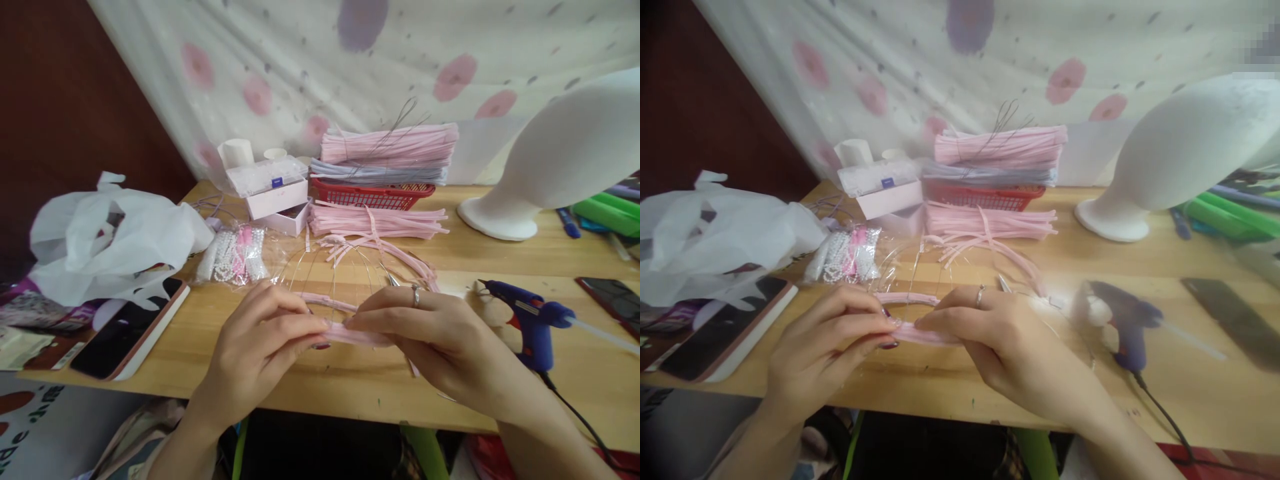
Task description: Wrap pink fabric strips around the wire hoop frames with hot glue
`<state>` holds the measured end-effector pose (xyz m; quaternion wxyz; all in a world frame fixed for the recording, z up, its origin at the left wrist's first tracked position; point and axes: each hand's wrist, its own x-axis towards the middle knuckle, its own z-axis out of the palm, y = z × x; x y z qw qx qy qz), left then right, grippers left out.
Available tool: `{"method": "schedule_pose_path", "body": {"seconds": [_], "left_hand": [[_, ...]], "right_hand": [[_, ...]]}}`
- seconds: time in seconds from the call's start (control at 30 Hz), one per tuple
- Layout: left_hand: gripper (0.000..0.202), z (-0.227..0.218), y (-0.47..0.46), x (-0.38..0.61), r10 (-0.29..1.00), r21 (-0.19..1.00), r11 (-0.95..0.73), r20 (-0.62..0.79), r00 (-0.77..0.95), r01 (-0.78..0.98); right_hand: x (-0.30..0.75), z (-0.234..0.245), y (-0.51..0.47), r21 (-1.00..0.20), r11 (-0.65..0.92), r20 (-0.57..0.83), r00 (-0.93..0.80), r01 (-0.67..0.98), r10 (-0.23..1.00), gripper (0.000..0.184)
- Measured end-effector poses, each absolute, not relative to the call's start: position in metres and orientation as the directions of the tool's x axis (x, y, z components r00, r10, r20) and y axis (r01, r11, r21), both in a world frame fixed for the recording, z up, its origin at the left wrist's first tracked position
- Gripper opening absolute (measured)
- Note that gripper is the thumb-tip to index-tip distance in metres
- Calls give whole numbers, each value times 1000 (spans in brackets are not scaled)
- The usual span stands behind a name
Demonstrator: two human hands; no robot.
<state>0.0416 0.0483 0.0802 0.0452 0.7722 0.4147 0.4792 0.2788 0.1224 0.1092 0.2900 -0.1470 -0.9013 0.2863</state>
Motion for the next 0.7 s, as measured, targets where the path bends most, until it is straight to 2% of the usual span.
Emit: {"method": "schedule_pose_path", "body": {"seconds": [0.37, 0.53, 0.7], "left_hand": [[14, 82, 49, 44, 687, 469, -642, 703, 184, 606], [21, 81, 45, 45, 698, 504, -634, 700, 154, 587], [19, 71, 32, 46, 731, 537, -601, 668, 136, 592]], "right_hand": [[279, 112, 122, -576, 810, 462, -772, 113, 436, 46], [282, 107, 117, -549, 821, 449, -773, 156, 448, 47], [284, 100, 102, -489, 849, 418, -801, 199, 429, 46]]}}
